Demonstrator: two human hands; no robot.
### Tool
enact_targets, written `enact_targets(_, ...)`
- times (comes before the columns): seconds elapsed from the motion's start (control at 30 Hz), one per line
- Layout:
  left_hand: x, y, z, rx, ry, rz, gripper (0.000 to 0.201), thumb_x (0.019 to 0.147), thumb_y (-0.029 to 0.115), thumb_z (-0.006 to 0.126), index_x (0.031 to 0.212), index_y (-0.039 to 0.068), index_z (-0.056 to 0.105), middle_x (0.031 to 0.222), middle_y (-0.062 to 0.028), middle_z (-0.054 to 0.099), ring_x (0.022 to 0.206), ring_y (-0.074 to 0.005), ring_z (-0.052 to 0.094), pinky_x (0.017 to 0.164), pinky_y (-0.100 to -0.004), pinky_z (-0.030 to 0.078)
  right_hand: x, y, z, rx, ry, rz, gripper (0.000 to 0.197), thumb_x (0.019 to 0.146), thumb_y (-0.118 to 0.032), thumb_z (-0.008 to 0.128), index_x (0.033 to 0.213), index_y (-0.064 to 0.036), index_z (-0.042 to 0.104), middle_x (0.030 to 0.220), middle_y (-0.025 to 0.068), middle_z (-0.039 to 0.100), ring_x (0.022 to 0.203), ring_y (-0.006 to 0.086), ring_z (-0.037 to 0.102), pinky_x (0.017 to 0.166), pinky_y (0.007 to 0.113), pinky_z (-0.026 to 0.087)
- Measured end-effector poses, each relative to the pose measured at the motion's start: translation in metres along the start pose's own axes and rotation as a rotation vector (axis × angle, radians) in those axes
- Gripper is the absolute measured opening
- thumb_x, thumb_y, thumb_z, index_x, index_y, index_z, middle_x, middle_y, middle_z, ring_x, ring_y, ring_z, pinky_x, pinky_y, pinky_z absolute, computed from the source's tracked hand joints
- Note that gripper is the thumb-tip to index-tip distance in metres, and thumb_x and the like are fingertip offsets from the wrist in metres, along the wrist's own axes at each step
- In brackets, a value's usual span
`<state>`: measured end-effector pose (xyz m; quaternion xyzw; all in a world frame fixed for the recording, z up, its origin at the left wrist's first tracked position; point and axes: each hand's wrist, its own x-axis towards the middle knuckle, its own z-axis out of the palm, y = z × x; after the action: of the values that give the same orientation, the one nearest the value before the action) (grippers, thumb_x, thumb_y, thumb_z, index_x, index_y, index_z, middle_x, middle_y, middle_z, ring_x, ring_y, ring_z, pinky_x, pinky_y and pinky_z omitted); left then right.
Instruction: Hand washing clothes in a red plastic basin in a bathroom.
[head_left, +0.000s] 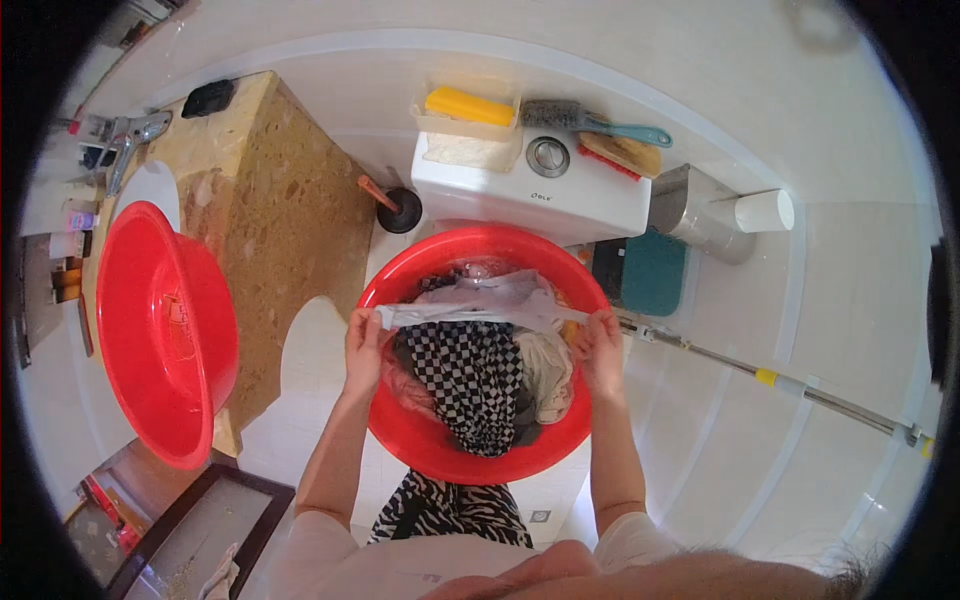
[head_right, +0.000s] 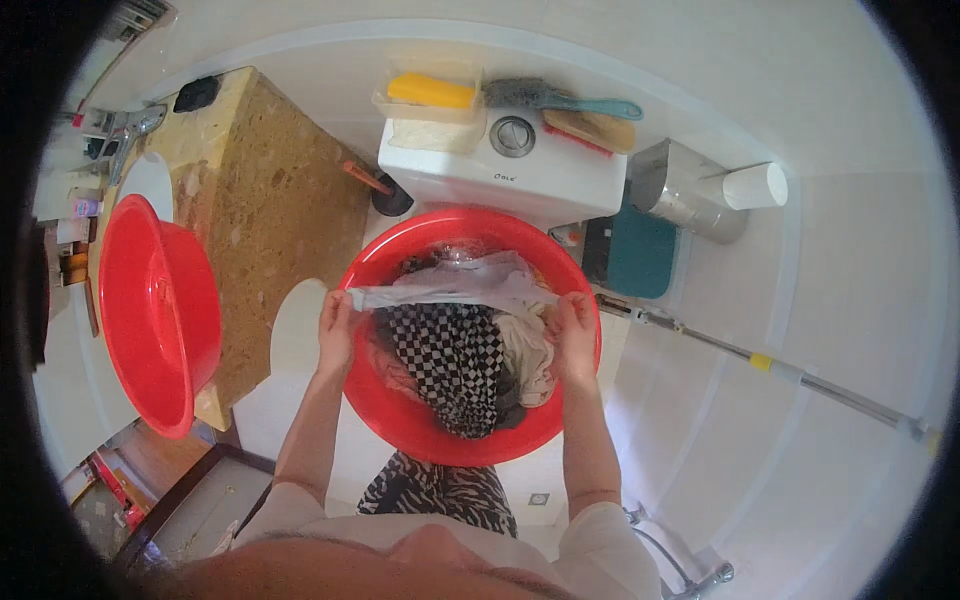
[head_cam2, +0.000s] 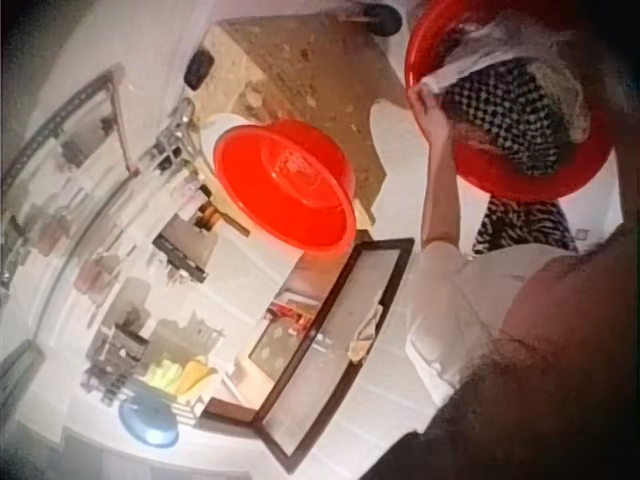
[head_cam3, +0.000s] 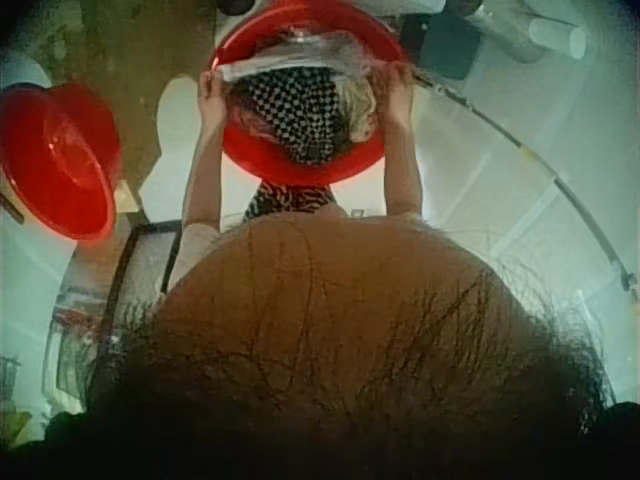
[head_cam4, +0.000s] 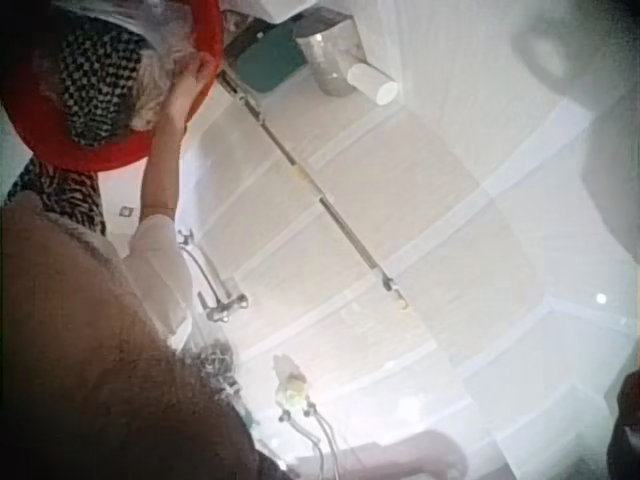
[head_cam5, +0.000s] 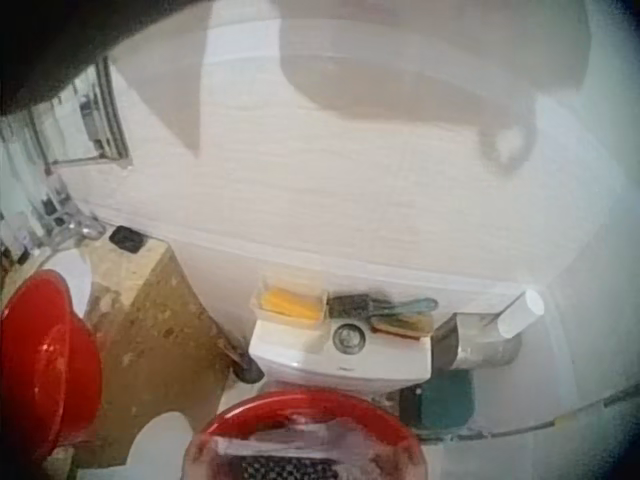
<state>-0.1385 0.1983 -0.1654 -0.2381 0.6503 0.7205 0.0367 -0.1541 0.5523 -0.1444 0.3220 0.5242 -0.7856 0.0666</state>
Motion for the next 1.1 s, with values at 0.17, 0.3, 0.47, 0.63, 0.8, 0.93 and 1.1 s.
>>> enact_targets(0.17,-0.01,0.055,0.002,-0.086,0.022,-0.042,0.016,0.099,0.023,0.046,0.095,0.008,0.05,0.094,-0.0031,0.056,0.083,-0.0112,0.056,0.079,-0.0285,0.049,-0.042,-0.086,0.019,-0.248,-0.133,0.007,0.009,0.092,-0.008,0.052,0.101,-0.0095,0.051,0.071,-0.0031,0.047,0.059,0.003,0.039,0.045,0.019,0.027)
enact_targets(0.3,0.011,0.051,0.007,-0.007,-0.052,-0.036,0.013,0.098,0.018,0.048,0.102,0.007,0.052,0.096,-0.0042,0.057,0.087,-0.0122,0.057,0.082,-0.0286,0.049,-0.024,-0.077,0.016,-0.749,-0.322,-0.234,0.019,0.089,-0.007,0.055,0.108,-0.0074,0.054,0.082,0.0027,0.056,0.069,0.0093,0.05,0.059,0.023,0.04)
enact_targets(0.47,0.054,-0.005,0.04,0.256,-0.122,0.193,0.026,0.087,0.007,0.059,0.112,0.004,0.055,0.106,-0.0104,0.059,0.097,-0.0218,0.059,0.087,-0.0331,0.048,0.032,-0.031,0.05,-1.029,-0.297,-0.558,0.034,0.08,-0.006,0.062,0.113,-0.0043,0.055,0.099,0.0161,0.059,0.091,0.0269,0.057,0.08,0.035,0.046)
enact_targets(0.63,0.04,-0.065,0.046,0.976,-0.187,0.51,0.045,0.075,0.01,0.069,0.118,0.009,0.056,0.117,-0.0152,0.056,0.11,-0.0359,0.053,0.095,-0.0423,0.043,0.054,0.055,0.022,-1.25,-0.278,-0.572,0.031,0.075,-0.007,0.065,0.105,-0.0053,0.056,0.11,0.0176,0.053,0.103,0.0388,0.051,0.087,0.043,0.044)
enact_targets(0.8,0.062,-0.089,0.05,1.138,-0.146,0.607,0.031,0.075,0.009,0.067,0.105,0.006,0.057,0.109,-0.0165,0.057,0.103,-0.0376,0.052,0.092,-0.0432,0.042,0.052,0.111,0.047,-1.447,-0.244,-0.681,0.02,0.079,-0.006,0.062,0.097,-0.0039,0.055,0.099,0.0174,0.055,0.098,0.0365,0.053,0.083,0.043,0.045)
enact_targets(0.93,0.064,-0.077,0.048,0.635,-0.214,0.104,0.018,0.082,0.012,0.064,0.095,0.006,0.053,0.084,-0.0103,0.058,0.079,-0.0266,0.057,0.075,-0.0378,0.047,0.07,0.105,0.043,-1.04,-0.275,-0.795,0.015,0.083,-0.007,0.059,0.097,-0.0044,0.055,0.091,0.0146,0.057,0.088,0.0294,0.056,0.075,0.04,0.045)
enact_targets(1.1,0.04,-0.012,0.039,0.561,-0.563,-0.052,0.028,0.081,0.018,0.07,0.1,0.006,0.053,0.077,-0.0041,0.053,0.074,-0.0127,0.055,0.064,-0.029,0.046,0.04,0.042,0.026,-0.769,-0.414,-0.298,0.015,0.088,-0.015,0.06,0.096,-0.0045,0.054,0.079,0.0092,0.057,0.073,0.0163,0.055,0.067,0.031,0.044)
